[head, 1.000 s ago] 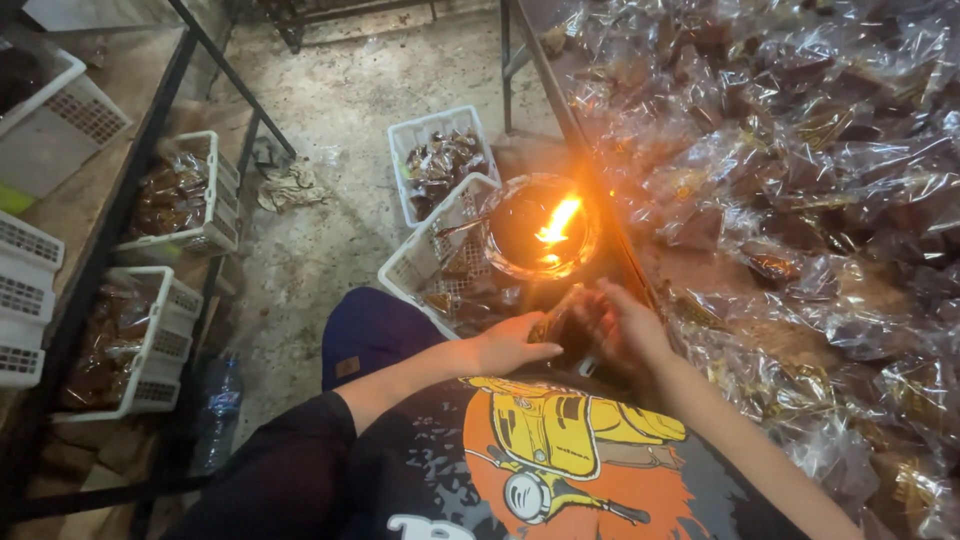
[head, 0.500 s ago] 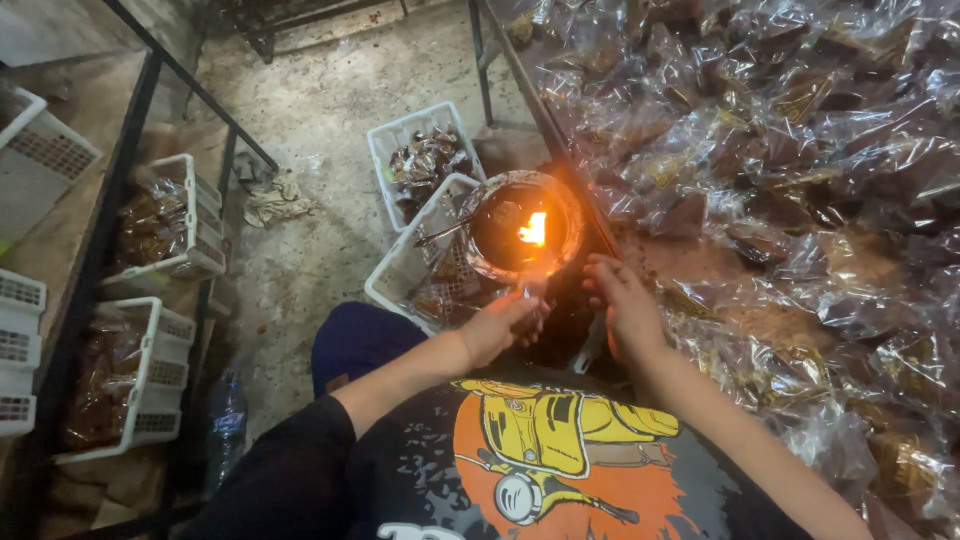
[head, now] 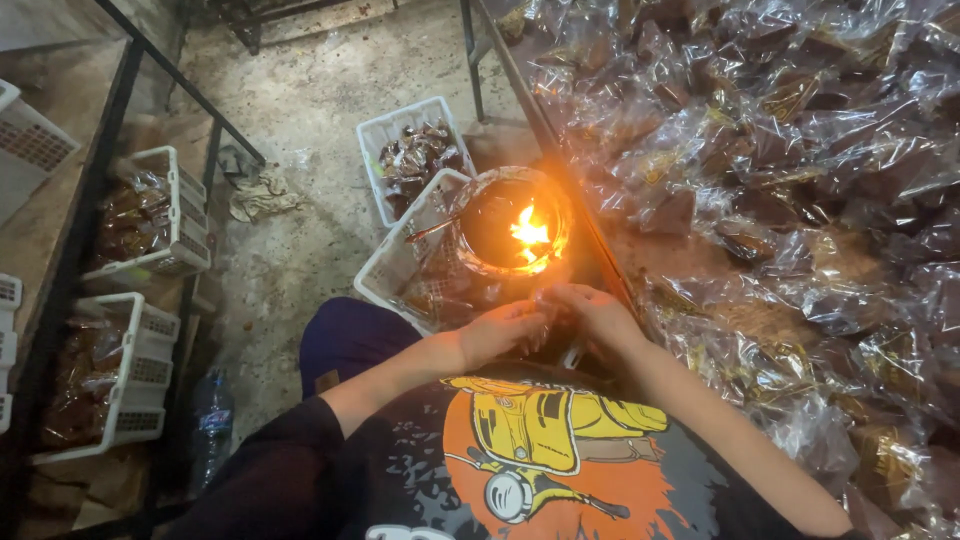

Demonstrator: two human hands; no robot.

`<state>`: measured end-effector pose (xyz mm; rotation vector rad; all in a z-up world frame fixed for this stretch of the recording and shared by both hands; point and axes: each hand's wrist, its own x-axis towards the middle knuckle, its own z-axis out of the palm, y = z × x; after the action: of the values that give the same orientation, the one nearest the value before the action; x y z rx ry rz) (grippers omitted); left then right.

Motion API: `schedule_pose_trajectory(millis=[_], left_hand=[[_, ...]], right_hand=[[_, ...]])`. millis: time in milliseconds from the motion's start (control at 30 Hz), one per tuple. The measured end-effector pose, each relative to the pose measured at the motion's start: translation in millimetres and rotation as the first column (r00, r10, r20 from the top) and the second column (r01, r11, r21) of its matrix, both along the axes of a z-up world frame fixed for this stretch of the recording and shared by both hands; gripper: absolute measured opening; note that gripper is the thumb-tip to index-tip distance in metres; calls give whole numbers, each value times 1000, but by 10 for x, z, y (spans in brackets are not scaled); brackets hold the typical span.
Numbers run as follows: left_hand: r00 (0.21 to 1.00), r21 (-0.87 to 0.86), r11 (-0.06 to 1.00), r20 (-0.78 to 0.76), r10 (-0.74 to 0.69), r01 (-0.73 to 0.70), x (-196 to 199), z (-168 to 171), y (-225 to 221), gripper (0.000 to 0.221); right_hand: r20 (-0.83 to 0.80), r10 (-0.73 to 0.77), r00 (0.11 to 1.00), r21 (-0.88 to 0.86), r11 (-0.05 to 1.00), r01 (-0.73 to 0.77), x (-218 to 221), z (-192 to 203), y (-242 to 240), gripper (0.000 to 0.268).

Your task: Sealing plastic bags containing food items by melting the edges over a small flame.

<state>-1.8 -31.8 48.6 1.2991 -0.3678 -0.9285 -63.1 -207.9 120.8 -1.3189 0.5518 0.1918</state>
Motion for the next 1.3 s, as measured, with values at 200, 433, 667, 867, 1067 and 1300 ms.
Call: schedule_pose_trajectory(millis=[200,433,667,867,1067,1300], left_hand=[[891,-39,907,-214,401,-418,-2,68,139,58],[954,9,969,-174,244,-247,-150,-93,205,36],[937,347,906,-157,311,-243,-3,-445,424,87],[972,335,924,-77,222,-185,-9,-574,363,67],[959,63,967,-132,252,-246,-161,-11,282,67],[882,-140,882,-225,414,-450,-41,-468,192,60]], right_hand=[[14,31,999,132,991,-33,89,-455,-89,42],[12,345,938,-507,811,-292,157,-801,-241,39],[227,188,956,-956,233,181,296,-1179,-1313,27],[-321,-100,942,-947,37,-319,300,-1276,-1871,51],[518,-63,853,-621,658,426,-66,244,-295,37],[243,182,953,-500,865,-38,-24,-652,-180,59]])
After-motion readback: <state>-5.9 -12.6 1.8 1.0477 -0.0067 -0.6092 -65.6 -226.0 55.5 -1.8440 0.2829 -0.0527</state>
